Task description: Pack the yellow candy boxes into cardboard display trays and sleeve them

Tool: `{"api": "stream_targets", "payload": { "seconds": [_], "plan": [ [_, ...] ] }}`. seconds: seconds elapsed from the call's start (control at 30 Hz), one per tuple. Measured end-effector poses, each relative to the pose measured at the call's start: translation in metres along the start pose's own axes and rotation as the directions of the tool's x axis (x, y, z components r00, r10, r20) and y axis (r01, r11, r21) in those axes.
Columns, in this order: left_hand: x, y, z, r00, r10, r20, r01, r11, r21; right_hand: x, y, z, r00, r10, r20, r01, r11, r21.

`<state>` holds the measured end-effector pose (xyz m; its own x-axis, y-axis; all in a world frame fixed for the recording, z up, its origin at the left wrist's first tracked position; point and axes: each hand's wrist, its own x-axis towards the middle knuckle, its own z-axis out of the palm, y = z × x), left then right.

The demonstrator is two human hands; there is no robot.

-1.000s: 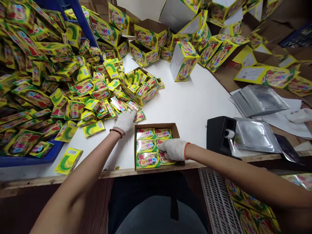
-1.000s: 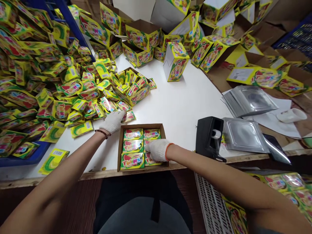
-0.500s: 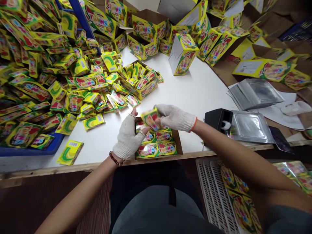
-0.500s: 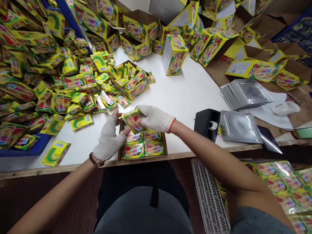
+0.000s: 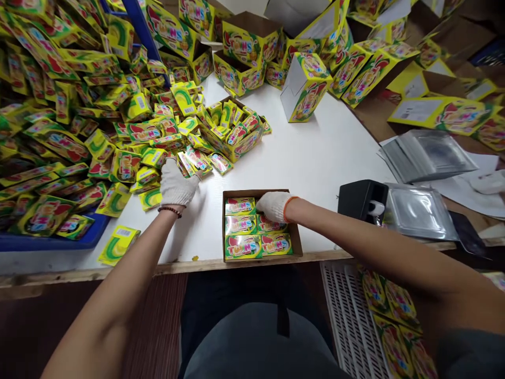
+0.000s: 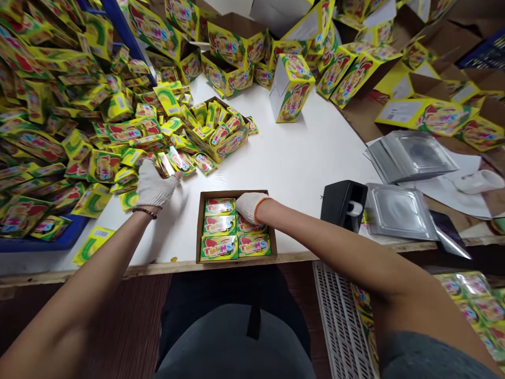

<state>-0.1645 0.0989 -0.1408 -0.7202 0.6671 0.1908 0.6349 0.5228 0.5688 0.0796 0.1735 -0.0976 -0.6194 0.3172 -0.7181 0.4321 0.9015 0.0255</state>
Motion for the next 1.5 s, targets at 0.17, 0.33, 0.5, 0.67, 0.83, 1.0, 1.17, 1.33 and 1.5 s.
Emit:
{"api": "stream_targets", "payload": {
  "seconds": [0.17, 0.33, 0.5, 0.67, 0.83, 1.0, 1.17, 1.33, 1.5],
  "plan": [
    [0.013, -0.005, 0.010, 0.997, -0.079, 0.004, 0.079, 0.982, -0.169, -0.005, 0.009, 0.023, 0.984, 0.090, -0.152, -0.065, 0.985, 0.160],
    [-0.018, -0.011, -0.005, 0.970, -0.183, 0.159, 0.242, 0.780, -0.578, -0.003, 0.016, 0.026, 0.987, 0.085, -0.136, -0.037, 0.944, 0.328],
    [-0.086, 0.023, -0.023, 0.941, 0.025, 0.338, 0.278, 0.515, -0.811, -0.013, -0.001, 0.011, 0.841, 0.172, -0.514, 0.294, 0.651, 0.700],
    [-0.120, 0.067, -0.033, 0.876, 0.213, 0.433, 0.327, 0.397, -0.858, -0.040, 0.004, -0.008, 0.749, 0.078, -0.658, 0.606, 0.320, 0.728],
    [-0.113, 0.082, -0.056, 0.678, 0.381, 0.628, 0.529, 0.340, -0.777, -0.071, 0.029, -0.012, 0.687, -0.006, -0.727, 0.712, 0.207, 0.671],
    [-0.116, 0.092, -0.047, 0.539, 0.476, 0.695, 0.579, 0.389, -0.716, -0.068, 0.020, -0.009, 0.704, -0.111, -0.701, 0.710, 0.094, 0.698],
    [-0.126, 0.090, -0.019, 0.671, 0.488, 0.558, -0.124, 0.815, -0.565, -0.065, 0.037, -0.012, 0.703, -0.006, -0.711, 0.613, 0.513, 0.601],
    [-0.144, 0.083, -0.007, 0.379, 0.669, 0.639, -0.812, 0.572, -0.118, -0.056, 0.040, -0.015, 0.887, 0.087, -0.454, 0.059, 0.953, 0.297],
    [-0.156, 0.081, -0.003, 0.380, 0.632, 0.675, -0.824, 0.563, -0.064, -0.035, 0.006, -0.009, 0.936, 0.254, -0.243, -0.240, 0.967, 0.083]
  ]
}}
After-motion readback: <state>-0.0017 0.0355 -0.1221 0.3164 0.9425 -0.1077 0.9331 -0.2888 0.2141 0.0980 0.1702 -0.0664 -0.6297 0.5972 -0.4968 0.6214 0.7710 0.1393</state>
